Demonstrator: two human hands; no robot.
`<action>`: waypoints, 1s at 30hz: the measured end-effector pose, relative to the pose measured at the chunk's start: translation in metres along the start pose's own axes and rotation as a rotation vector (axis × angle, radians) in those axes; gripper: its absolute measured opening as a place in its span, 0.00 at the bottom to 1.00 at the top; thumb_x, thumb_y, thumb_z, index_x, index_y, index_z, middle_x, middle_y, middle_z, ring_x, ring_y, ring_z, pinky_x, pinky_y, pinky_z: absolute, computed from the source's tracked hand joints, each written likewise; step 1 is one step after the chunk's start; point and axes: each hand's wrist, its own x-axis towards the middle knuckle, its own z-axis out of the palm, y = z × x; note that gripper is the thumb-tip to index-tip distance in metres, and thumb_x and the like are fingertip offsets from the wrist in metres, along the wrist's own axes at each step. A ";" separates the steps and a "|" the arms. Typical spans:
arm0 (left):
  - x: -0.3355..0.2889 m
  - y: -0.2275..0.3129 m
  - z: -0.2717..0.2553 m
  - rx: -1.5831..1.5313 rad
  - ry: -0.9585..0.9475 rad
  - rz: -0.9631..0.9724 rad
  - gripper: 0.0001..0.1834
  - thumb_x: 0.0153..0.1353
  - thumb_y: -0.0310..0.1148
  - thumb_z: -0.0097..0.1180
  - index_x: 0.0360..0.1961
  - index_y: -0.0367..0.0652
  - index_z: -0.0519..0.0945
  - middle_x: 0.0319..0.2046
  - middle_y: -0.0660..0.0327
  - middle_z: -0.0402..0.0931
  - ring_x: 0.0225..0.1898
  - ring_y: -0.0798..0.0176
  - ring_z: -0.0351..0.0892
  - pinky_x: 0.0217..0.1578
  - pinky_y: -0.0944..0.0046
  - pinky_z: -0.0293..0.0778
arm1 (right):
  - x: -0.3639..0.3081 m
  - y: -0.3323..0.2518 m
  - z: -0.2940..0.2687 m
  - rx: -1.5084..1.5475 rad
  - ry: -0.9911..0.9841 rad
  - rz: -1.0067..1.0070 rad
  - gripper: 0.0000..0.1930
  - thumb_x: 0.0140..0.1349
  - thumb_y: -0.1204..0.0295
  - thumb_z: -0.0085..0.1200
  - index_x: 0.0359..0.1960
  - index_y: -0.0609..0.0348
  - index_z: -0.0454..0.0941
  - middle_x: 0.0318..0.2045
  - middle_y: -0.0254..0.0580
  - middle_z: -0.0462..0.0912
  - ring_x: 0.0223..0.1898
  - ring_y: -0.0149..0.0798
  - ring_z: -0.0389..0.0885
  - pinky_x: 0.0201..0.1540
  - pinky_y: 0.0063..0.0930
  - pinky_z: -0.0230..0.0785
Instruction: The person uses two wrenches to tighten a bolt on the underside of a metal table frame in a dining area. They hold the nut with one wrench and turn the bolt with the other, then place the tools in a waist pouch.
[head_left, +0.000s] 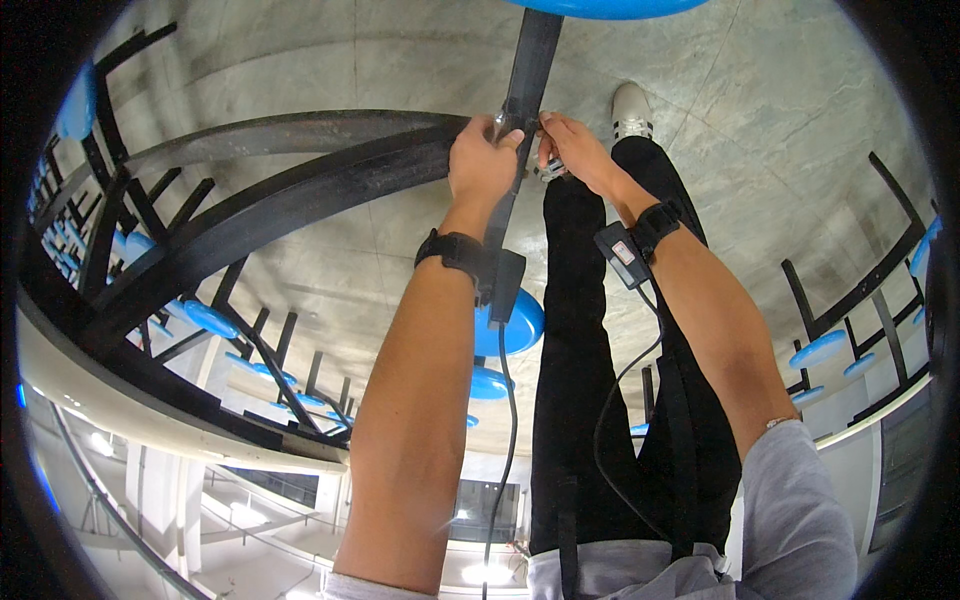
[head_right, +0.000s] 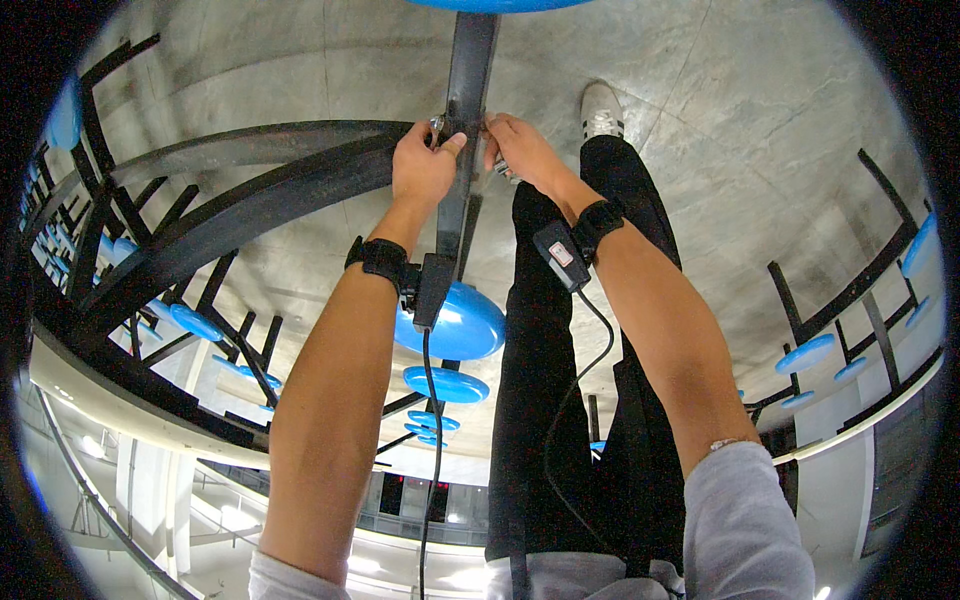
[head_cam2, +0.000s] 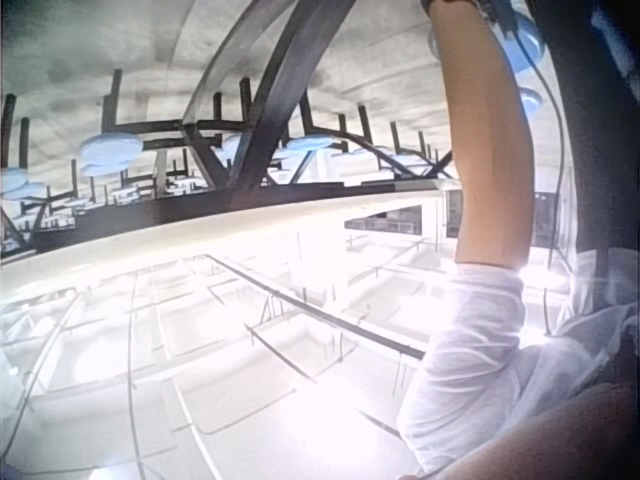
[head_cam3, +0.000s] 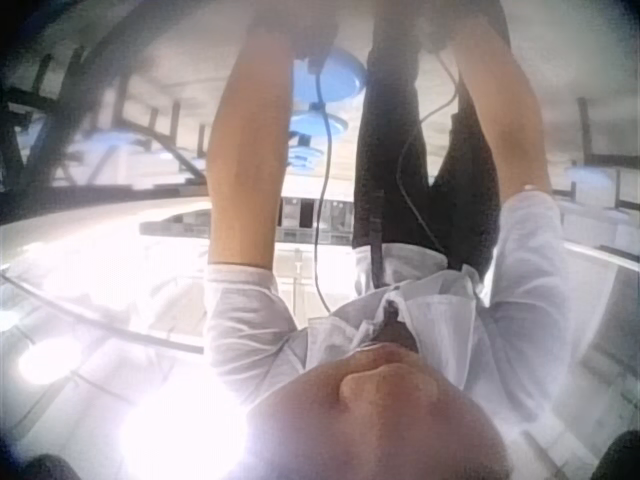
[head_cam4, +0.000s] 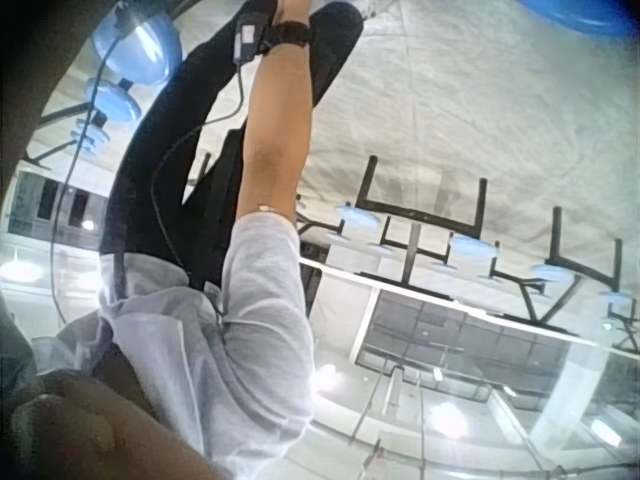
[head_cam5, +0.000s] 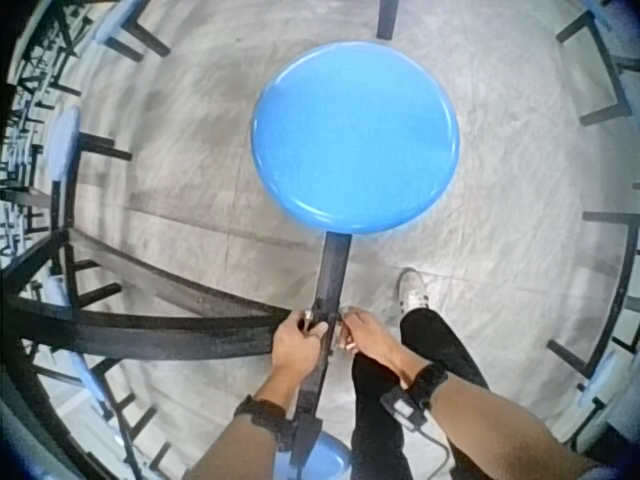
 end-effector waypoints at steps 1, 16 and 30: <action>0.001 -0.001 -0.001 0.008 0.002 -0.002 0.20 0.51 0.38 0.61 0.42 0.38 0.76 0.37 0.48 0.78 0.42 0.47 0.78 0.43 0.56 0.71 | -0.001 0.001 0.002 0.002 -0.001 0.000 0.16 0.63 0.61 0.36 0.36 0.61 0.71 0.19 0.38 0.76 0.22 0.30 0.72 0.25 0.23 0.64; 0.003 -0.008 0.002 0.017 0.055 0.109 0.18 0.52 0.37 0.61 0.38 0.34 0.76 0.28 0.53 0.77 0.29 0.57 0.76 0.34 0.62 0.70 | -0.004 -0.014 0.000 0.140 -0.086 0.168 0.18 0.65 0.59 0.35 0.36 0.62 0.72 0.18 0.38 0.76 0.22 0.32 0.72 0.27 0.26 0.63; 0.003 -0.006 0.000 0.006 0.031 0.093 0.18 0.53 0.36 0.60 0.41 0.35 0.75 0.31 0.52 0.78 0.33 0.58 0.78 0.37 0.63 0.71 | -0.011 -0.023 0.012 -0.131 0.076 -0.015 0.16 0.66 0.61 0.36 0.34 0.63 0.68 0.17 0.35 0.69 0.19 0.32 0.68 0.23 0.27 0.61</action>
